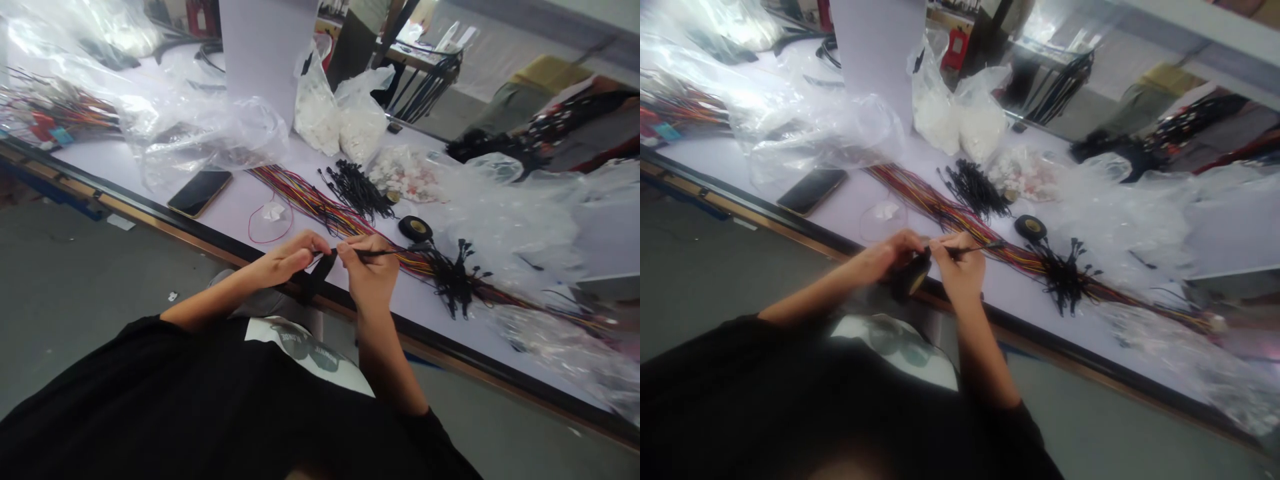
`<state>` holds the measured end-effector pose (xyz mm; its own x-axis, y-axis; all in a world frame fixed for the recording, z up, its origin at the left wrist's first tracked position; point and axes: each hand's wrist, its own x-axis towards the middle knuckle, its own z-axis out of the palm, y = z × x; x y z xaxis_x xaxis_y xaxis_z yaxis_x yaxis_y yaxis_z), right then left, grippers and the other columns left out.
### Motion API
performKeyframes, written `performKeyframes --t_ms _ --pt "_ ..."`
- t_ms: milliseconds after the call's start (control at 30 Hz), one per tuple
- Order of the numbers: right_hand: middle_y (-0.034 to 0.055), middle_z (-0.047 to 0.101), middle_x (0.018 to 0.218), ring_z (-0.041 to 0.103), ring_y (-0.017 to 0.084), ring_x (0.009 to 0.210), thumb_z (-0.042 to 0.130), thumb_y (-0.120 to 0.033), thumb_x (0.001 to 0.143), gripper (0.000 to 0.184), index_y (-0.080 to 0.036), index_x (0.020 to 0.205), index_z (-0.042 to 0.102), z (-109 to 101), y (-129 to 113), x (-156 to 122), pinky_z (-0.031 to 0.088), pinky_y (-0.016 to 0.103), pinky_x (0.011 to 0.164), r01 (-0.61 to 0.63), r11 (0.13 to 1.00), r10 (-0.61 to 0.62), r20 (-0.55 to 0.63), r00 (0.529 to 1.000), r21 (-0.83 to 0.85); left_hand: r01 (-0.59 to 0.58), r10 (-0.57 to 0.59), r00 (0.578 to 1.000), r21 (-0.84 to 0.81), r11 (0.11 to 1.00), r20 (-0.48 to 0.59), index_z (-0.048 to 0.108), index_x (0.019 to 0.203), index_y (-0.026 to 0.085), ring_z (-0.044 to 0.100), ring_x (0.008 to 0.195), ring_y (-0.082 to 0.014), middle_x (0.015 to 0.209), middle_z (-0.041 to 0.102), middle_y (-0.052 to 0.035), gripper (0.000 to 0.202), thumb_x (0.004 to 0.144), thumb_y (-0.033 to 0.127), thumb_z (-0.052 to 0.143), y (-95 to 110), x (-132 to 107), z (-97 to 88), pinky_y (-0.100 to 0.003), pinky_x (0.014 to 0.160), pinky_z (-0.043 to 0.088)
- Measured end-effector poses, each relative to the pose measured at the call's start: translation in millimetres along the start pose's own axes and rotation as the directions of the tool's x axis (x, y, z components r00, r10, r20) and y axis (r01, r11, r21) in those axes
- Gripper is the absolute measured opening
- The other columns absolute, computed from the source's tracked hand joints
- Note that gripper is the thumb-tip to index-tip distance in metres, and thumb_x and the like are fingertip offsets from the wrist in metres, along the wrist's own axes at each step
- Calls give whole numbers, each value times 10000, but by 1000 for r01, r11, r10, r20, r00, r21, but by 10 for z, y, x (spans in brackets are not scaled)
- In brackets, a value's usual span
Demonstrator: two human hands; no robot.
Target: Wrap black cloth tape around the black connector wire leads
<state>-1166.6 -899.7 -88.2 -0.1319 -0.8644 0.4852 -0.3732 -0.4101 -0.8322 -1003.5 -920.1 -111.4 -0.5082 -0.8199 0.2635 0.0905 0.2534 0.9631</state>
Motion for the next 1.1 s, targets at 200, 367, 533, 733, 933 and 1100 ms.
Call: performKeyframes --t_ms 200,367,533,733,933,1100 --pt "-26 639 647 601 135 636 689 -336 735 264 -214 576 517 81 47 -73 461 292 629 21 998 -23 -41 999 -58 74 -4 976 313 947 -219 447 802 195 505 675 -94 752 532 26 180 706 212 598 1 39 102 -227 636 390" --pt "-71 540 556 507 98 470 630 -443 776 265 -219 690 518 176 86 -150 410 249 488 -187 979 184 50 982 82 109 39 955 467 878 -295 449 678 189 444 576 -88 632 501 38 129 720 166 569 -10 36 126 -232 569 326" --pt "-32 621 647 608 146 624 624 -418 786 204 -225 742 578 107 74 -92 483 299 623 -147 982 157 80 984 -116 76 -114 957 -146 986 -268 480 711 175 444 543 -57 637 506 44 235 679 281 687 -71 84 105 -198 510 318" --pt "5 698 788 648 175 770 632 -395 781 183 -236 702 586 57 33 -97 506 340 738 -11 986 30 110 994 -166 415 -341 907 -650 637 246 545 764 162 358 418 -45 563 492 36 512 607 634 668 -124 168 -35 -193 385 257" --pt "-55 597 488 538 114 414 670 -460 723 326 -216 617 481 165 122 -85 427 247 434 -322 920 313 75 947 225 188 -183 980 -624 758 74 586 832 176 396 506 -64 574 445 53 552 467 529 803 -123 76 -28 -214 478 338" --pt "-78 509 447 444 82 401 693 -412 686 348 -210 542 449 124 155 -21 349 225 423 -335 919 331 55 942 206 67 28 960 -326 943 279 612 943 192 521 745 -145 898 571 -37 778 252 401 904 -13 -3 -185 -255 616 413"
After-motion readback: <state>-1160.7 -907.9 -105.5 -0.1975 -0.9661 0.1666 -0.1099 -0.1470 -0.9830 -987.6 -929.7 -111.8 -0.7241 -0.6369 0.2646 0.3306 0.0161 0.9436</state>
